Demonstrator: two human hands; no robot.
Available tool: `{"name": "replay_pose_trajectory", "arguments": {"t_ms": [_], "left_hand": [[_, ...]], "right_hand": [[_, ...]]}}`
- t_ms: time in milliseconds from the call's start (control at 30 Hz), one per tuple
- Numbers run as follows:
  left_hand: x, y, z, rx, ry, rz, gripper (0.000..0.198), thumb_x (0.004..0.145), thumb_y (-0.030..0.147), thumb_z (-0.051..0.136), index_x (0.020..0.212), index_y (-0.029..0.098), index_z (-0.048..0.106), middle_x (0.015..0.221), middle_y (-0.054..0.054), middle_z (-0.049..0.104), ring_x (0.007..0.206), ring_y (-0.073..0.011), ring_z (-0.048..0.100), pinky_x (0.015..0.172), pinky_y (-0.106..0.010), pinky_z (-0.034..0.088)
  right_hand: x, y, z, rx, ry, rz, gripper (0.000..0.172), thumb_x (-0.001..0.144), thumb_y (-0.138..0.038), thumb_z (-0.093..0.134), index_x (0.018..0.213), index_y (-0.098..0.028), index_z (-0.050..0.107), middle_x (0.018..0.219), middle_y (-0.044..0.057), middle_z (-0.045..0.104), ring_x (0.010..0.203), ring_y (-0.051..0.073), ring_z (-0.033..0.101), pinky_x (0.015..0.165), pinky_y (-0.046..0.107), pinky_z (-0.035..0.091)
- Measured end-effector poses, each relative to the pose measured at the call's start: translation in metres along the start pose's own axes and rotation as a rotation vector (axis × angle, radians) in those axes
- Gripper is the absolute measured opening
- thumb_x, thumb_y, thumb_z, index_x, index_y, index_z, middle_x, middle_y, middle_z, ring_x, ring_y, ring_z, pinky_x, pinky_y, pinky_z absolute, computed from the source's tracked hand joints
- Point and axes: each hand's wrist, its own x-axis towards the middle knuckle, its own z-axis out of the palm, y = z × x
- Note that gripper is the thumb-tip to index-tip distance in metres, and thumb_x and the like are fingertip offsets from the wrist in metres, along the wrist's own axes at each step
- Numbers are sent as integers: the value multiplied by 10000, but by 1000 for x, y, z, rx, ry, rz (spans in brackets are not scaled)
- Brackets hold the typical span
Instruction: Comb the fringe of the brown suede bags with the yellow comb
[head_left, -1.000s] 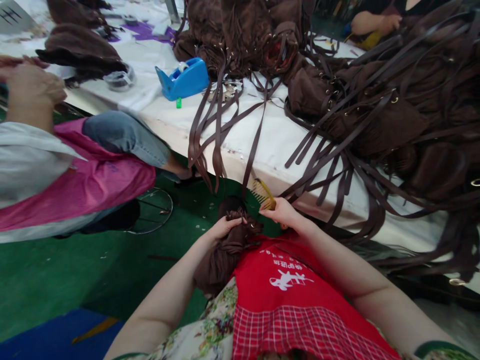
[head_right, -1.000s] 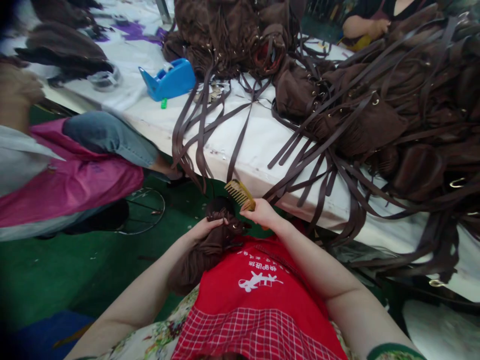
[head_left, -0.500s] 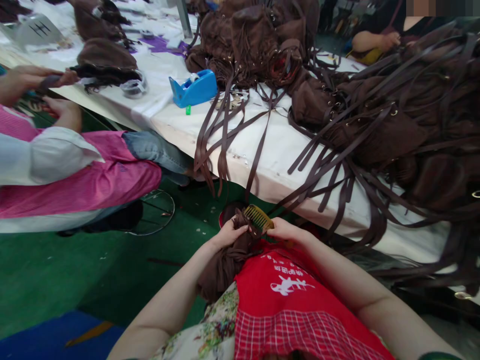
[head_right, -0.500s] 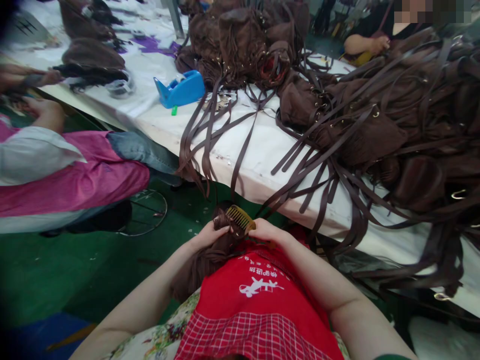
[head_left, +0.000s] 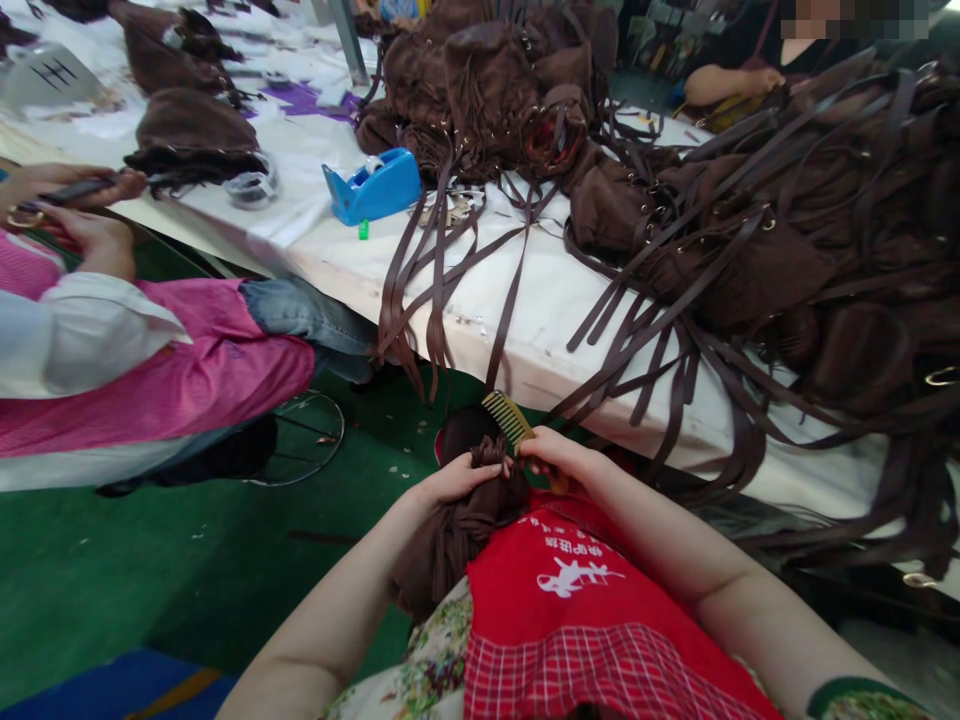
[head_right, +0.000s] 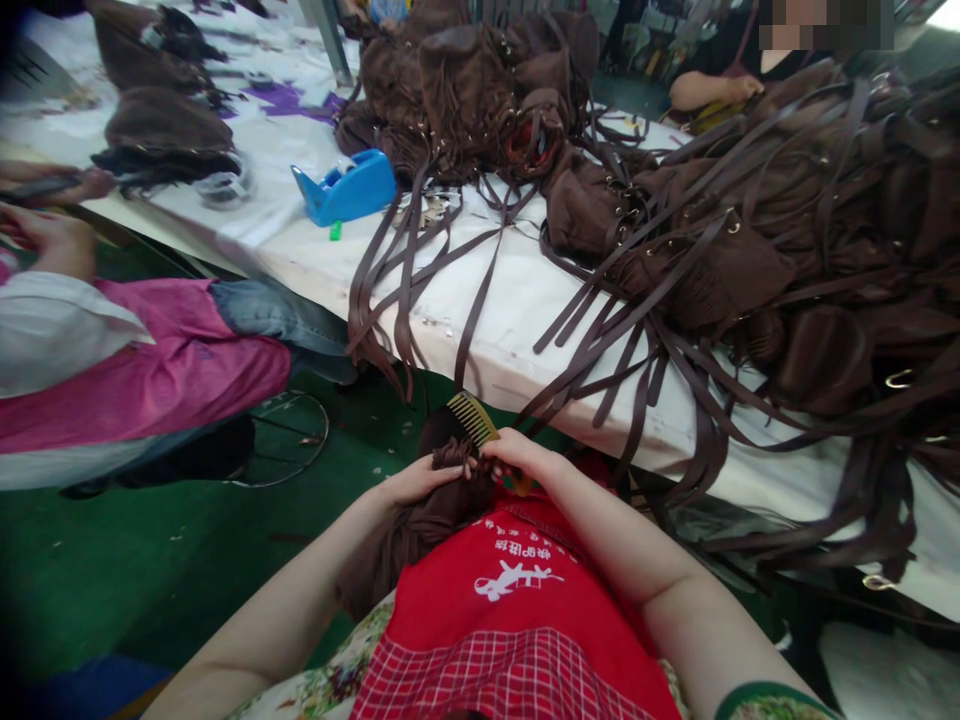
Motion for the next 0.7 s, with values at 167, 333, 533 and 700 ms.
{"name": "replay_pose_trajectory", "arguments": {"t_ms": [167, 333, 533, 700], "left_hand": [[2, -1, 1, 17, 30, -5, 380, 751, 474, 678, 913, 130, 689, 1020, -88, 693, 986, -213, 617, 978, -356, 436], [10, -7, 2, 18, 138, -36, 462, 668, 431, 760, 1002, 121, 682, 1030, -103, 710, 994, -235, 639, 988, -385, 443], [16, -18, -3, -112, 17, 56, 439, 624, 332, 805, 985, 132, 654, 1031, -102, 706, 999, -235, 639, 985, -396, 447], [14, -15, -5, -66, -144, -106, 466, 660, 317, 766, 1072, 133, 649, 1102, -105, 682, 1051, -249, 612, 1023, -410, 402]], "right_hand": [[5, 0, 18, 113, 29, -94, 176, 739, -287, 515, 673, -148, 602, 576, 9, 659, 341, 59, 431, 300, 175, 283], [8, -6, 28, 205, 76, -162, 254, 659, -358, 707, 622, -158, 556, 402, -71, 496, 312, 44, 356, 299, 175, 241], [6, -19, 26, 296, 60, -271, 320, 641, -384, 748, 603, -173, 511, 386, -79, 476, 313, 52, 364, 309, 188, 246], [6, -28, 26, 226, 66, -279, 312, 656, -397, 745, 655, -168, 533, 431, -74, 509, 335, 49, 387, 326, 179, 278]]}}
